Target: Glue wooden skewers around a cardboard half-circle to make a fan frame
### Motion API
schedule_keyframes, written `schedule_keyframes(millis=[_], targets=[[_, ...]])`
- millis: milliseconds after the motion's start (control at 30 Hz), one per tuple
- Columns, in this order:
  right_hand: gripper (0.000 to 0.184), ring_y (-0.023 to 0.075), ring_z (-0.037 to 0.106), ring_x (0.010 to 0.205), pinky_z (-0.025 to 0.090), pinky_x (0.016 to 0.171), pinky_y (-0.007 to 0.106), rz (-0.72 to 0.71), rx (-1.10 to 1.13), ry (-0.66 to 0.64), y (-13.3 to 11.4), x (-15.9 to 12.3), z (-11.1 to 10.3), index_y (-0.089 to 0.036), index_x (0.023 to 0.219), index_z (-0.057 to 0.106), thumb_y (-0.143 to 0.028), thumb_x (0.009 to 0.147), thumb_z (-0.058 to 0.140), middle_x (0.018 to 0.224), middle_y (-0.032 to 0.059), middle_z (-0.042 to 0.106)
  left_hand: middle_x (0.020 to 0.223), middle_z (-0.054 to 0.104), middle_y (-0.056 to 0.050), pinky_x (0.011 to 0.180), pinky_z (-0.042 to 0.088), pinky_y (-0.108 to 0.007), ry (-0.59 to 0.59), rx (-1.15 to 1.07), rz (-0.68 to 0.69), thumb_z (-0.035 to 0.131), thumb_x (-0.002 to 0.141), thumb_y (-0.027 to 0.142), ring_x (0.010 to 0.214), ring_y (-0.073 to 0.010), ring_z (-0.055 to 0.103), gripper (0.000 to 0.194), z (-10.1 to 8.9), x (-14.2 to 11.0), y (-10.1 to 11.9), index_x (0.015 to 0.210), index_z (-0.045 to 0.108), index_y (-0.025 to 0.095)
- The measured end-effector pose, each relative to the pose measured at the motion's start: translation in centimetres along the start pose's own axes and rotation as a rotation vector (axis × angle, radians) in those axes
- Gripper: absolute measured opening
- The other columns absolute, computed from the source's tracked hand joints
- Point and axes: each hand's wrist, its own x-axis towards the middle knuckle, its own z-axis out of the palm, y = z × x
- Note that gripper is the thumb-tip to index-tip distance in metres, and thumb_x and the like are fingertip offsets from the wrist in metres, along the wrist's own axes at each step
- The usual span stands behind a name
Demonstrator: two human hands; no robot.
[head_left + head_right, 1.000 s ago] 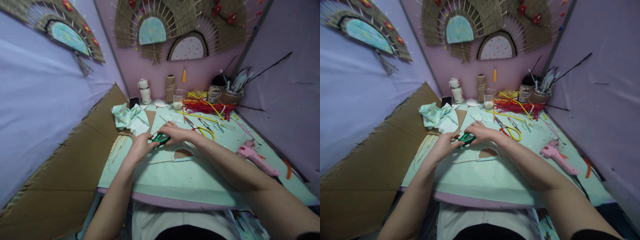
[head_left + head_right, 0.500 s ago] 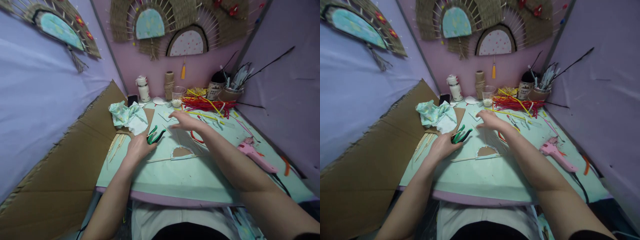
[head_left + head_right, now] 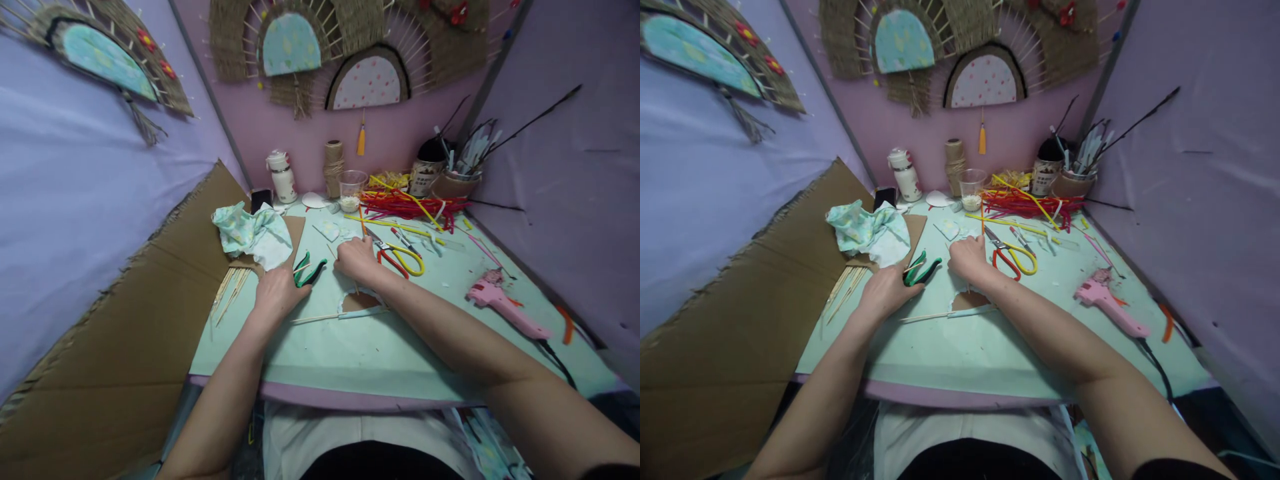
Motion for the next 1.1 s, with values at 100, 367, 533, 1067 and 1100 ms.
schedule_keyframes(millis=[100, 367, 533, 1067, 1100], targets=[[0.028, 0.0309, 0.058, 0.107, 0.028, 0.086, 0.040, 0.021, -0.008, 0.005, -0.2, -0.1, -0.2, -0.011, 0.101, 0.075, -0.018, 0.083, 0.053, 0.097, 0.0208, 0.073, 0.108, 0.073, -0.015, 0.076, 0.050, -0.036, 0.003, 0.012, -0.009, 0.061, 0.080, 0.048, 0.100, -0.0332, 0.068, 0.049, 0.1, 0.0, 0.1, 0.118, 0.063, 0.017], [0.034, 0.0319, 0.054, 0.114, 0.026, 0.088, 0.042, 0.057, -0.009, 0.014, -1.6, 0.1, -0.5, -0.012, 0.106, 0.074, -0.009, 0.085, 0.048, 0.107, 0.0223, 0.072, 0.102, 0.073, -0.014, 0.073, 0.050, -0.035, 0.014, 0.044, -0.027, 0.059, 0.080, 0.053, 0.098, -0.0325, 0.067, 0.041, 0.5, 0.1, -0.8, 0.101, 0.066, 0.018], [0.033, 0.0307, 0.055, 0.112, 0.027, 0.087, 0.041, 0.079, -0.001, 0.018, -1.6, 0.7, -0.3, -0.013, 0.104, 0.075, -0.008, 0.085, 0.049, 0.107, 0.0211, 0.072, 0.104, 0.072, -0.015, 0.076, 0.050, -0.035, 0.001, 0.037, -0.022, 0.059, 0.081, 0.053, 0.099, -0.0327, 0.067, 0.043, 0.3, 0.1, -0.6, 0.104, 0.067, 0.017], [0.022, 0.0195, 0.063, 0.084, 0.031, 0.078, 0.030, 0.013, 0.343, 0.108, 2.5, -4.5, -0.4, -0.020, 0.092, 0.069, -0.023, 0.089, 0.047, 0.089, 0.0047, 0.074, 0.099, 0.071, -0.017, 0.074, 0.050, -0.036, -0.032, 0.107, 0.136, 0.059, 0.081, 0.051, 0.095, -0.0326, 0.067, 0.043, 0.8, 1.2, 2.0, 0.098, 0.070, 0.014], [0.021, 0.0186, 0.063, 0.083, 0.031, 0.077, 0.029, -0.002, 0.370, 0.105, 2.4, -4.6, -0.1, -0.020, 0.090, 0.069, -0.023, 0.088, 0.048, 0.088, 0.0037, 0.074, 0.099, 0.071, -0.017, 0.074, 0.050, -0.035, -0.022, 0.099, 0.146, 0.059, 0.081, 0.051, 0.095, -0.0322, 0.067, 0.042, 0.9, 1.2, 2.0, 0.097, 0.070, 0.014]])
